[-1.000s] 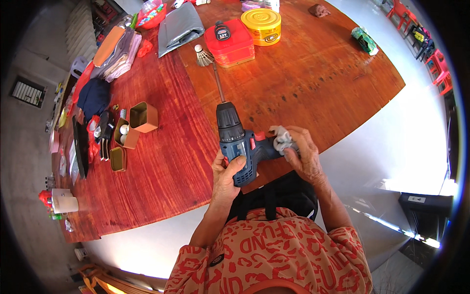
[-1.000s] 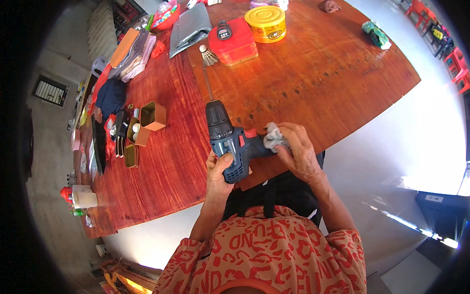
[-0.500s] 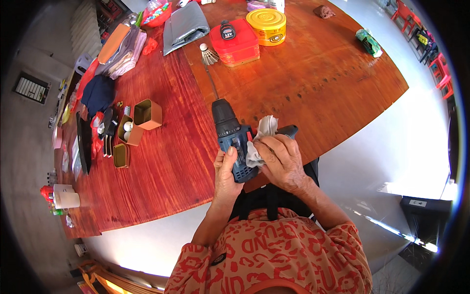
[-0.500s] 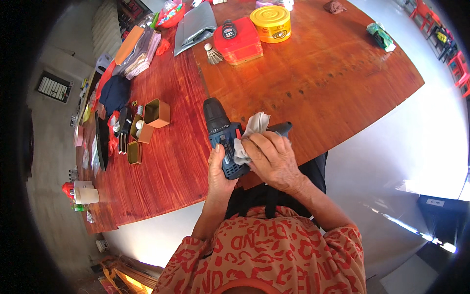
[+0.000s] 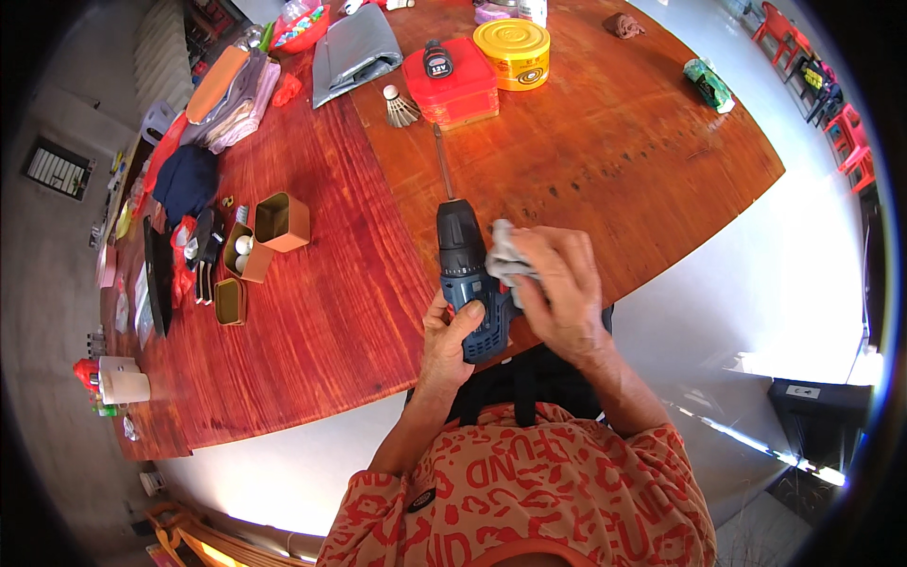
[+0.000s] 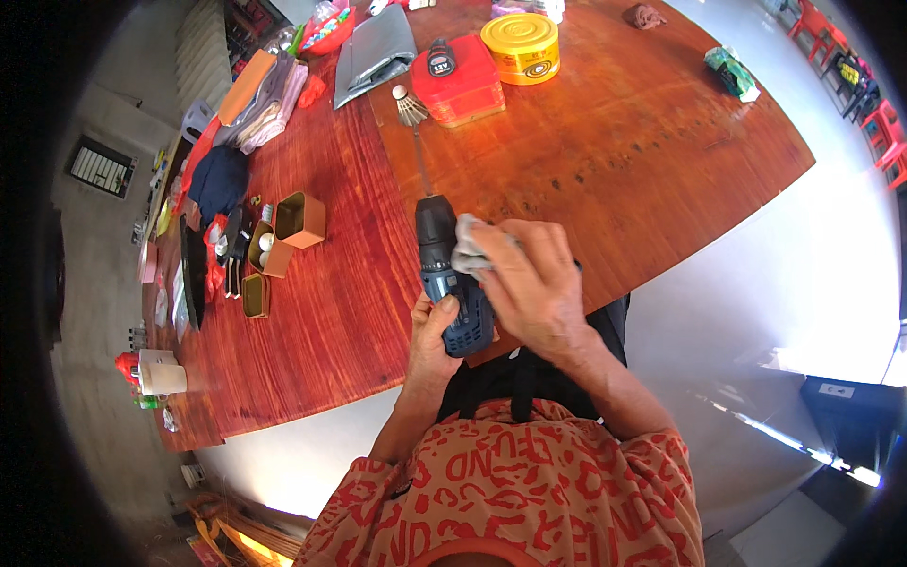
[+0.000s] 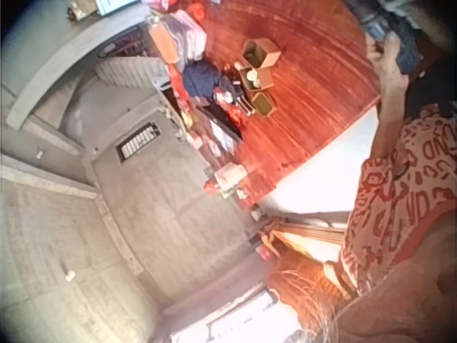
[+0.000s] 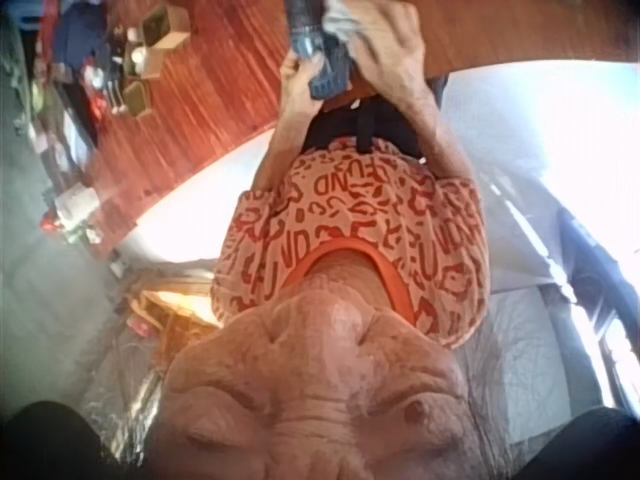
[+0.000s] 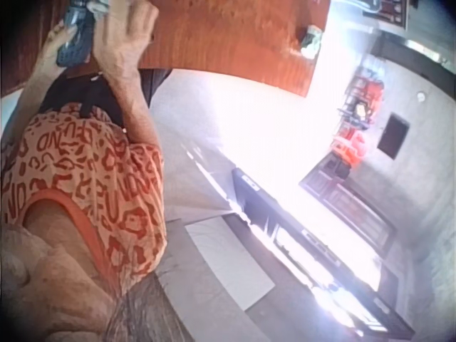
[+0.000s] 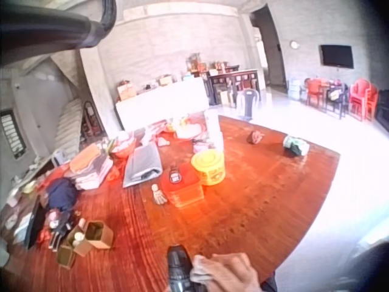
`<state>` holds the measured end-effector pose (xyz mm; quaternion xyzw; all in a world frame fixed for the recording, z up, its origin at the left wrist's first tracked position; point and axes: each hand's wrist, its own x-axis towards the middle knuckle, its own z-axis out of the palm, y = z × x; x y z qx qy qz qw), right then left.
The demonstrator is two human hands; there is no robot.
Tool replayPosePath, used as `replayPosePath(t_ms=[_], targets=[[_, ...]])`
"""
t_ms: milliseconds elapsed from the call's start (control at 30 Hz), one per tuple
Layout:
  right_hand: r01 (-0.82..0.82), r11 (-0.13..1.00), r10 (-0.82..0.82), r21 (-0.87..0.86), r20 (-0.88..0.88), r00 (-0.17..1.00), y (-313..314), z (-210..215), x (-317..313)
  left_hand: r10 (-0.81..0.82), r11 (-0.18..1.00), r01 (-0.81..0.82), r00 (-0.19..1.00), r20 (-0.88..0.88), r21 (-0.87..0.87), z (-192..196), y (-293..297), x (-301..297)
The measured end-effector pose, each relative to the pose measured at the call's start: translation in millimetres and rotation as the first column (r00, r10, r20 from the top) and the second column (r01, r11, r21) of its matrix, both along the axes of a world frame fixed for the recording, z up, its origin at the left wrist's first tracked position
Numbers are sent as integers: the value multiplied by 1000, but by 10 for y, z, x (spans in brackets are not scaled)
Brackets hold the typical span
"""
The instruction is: The person wipes a cordless drill with a cloth, cleaning the body and chuck. They then wipe a shuttlecock and a small black object, placing each item back on the table after cleaning.
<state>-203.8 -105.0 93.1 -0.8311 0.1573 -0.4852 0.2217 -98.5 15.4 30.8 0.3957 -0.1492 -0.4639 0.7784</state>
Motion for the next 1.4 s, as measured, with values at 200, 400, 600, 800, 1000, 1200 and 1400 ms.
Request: replayPosePath(t_ms=[200, 400, 600, 800, 1000, 1200, 1400], targets=[[-54, 991, 91, 121, -323, 942, -53, 31, -63, -31, 999, 28, 992, 121, 33, 40, 70, 77], [-240, 823, 335, 515, -99, 937, -294, -63, -117, -177, 984, 175, 981, 74, 31, 88, 71, 63], [-384, 596, 687, 705, -200, 699, -480, 21, -185, -265, 964, 266, 963, 52, -19, 76, 79, 90], [-367, 848, 492, 383, -312, 813, -376, -23, -273, -262, 964, 263, 965, -23, 36, 42, 108, 34], [-366, 869, 438, 334, -174, 882, -275, 129, -342, -196, 977, 195, 981, -3, 82, 101, 83, 5], [-67, 997, 60, -46, -139, 989, -100, 166, 48, -134, 986, 124, 987, 91, 112, 90, 11, -77], [-244, 969, 222, -51, -263, 939, 158, 56, 27, -88, 989, 58, 971, 224, 139, -64, 30, 37]])
